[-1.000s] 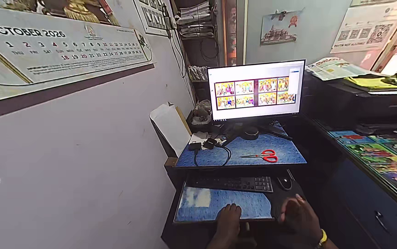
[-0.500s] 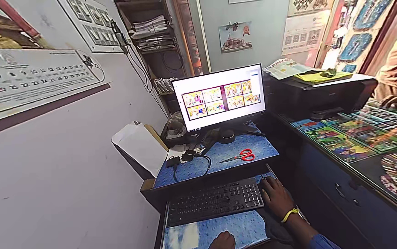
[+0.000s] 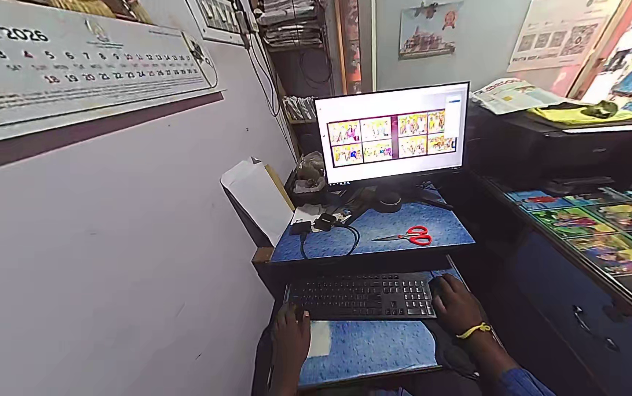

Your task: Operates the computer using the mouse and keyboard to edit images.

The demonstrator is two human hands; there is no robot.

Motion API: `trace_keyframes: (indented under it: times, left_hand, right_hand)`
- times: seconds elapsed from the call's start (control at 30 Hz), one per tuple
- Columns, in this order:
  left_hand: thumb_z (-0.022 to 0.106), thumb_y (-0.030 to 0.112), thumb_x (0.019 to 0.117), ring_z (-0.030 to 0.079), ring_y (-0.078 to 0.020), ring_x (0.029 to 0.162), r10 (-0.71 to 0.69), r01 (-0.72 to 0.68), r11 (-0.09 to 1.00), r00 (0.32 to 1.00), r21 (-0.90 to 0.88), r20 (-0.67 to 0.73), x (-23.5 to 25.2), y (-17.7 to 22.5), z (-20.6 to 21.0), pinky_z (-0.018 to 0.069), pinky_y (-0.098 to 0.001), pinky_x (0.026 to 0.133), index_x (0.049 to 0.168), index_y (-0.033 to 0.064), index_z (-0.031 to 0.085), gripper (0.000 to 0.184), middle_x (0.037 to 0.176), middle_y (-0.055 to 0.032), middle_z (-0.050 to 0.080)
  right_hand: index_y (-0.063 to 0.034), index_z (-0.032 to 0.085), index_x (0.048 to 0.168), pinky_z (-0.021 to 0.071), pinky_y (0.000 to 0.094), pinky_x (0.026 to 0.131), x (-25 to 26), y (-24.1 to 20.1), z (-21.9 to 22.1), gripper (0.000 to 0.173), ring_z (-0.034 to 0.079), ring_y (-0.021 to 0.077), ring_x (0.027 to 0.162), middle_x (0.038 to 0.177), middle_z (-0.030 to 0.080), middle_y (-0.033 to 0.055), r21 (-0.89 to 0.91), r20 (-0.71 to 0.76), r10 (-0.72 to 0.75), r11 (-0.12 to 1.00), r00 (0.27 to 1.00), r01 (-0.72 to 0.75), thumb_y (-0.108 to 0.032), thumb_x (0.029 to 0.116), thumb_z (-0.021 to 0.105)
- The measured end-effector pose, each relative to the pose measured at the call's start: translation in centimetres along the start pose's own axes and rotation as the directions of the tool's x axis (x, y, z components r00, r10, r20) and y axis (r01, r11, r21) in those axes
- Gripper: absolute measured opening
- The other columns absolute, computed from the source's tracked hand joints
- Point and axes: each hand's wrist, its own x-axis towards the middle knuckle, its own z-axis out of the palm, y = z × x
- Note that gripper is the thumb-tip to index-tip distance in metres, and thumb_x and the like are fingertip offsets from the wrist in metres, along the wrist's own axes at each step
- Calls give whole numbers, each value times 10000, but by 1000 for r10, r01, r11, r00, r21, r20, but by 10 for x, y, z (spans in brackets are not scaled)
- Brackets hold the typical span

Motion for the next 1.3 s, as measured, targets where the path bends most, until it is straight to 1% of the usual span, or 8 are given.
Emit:
trace_keyframes:
  times: [0.3,0.7,0.8,0.93,1.0,1.1,1.2,1.3]
  left_hand:
    - [400,467,996,579,-339,1305,174,-166,974,984,157,-37,-12,8,4,468,-544,1044,1263,49,675,566,1465,-142,567]
    - [320,573,1044,542,-411,1300,-25,-30,963,980,268,199,27,46,-9,467,-604,975,1375,326,653,530,1656,-62,340]
    - [307,585,1036,526,-425,1318,-9,-51,960,977,274,213,22,40,-9,457,-614,992,1424,332,607,552,1657,-75,335]
    - [362,518,1018,603,-432,1201,150,-155,962,988,225,37,6,19,4,499,-612,910,1360,249,669,532,1557,-134,476]
    - [380,484,1011,595,-438,1221,186,-180,964,983,194,-11,0,11,8,490,-622,936,1335,206,684,524,1525,-147,511]
    - [358,485,1014,570,-418,1270,165,-160,970,986,182,-15,-1,10,9,471,-593,999,1350,166,663,555,1529,-145,503]
    - [362,482,1012,564,-410,1282,162,-159,972,987,173,-2,-4,9,9,469,-593,1004,1348,156,663,556,1539,-137,495]
    - [367,477,1014,554,-411,1296,158,-158,975,987,159,14,-2,9,7,469,-590,1009,1341,148,666,551,1546,-133,487]
  right_hand:
    - [-142,680,1297,483,494,1082,-1,3,5,477,568,310,1328,1394,618,132,-40,-58,69,997,996,-71,-372,952,443]
    - [-126,670,1330,445,556,1095,-3,5,5,600,546,372,1345,1434,592,169,33,-97,129,991,987,-127,-505,950,401]
    - [-87,705,1275,446,592,1062,1,12,-6,604,593,393,1278,1367,638,178,35,-268,-17,999,963,28,-505,950,415]
    - [-37,763,1012,517,539,1014,24,-10,-97,407,672,373,1159,1154,735,173,4,-568,-265,946,779,325,-378,970,543]
    - [-60,705,890,530,390,983,29,-28,-155,307,676,243,1103,1053,734,104,269,-700,-199,816,686,511,-280,1012,531]
    - [-198,674,777,516,239,538,25,-64,-222,526,622,69,605,687,639,-61,776,-625,103,-25,774,630,-563,1035,397]
    - [-236,655,817,541,240,658,8,-64,-230,526,651,70,741,777,658,-86,697,-675,-158,185,721,693,-615,1046,373]
    - [-252,721,828,573,258,642,10,-64,-192,555,670,62,690,742,691,-93,804,-558,-107,176,823,568,-612,1041,356]
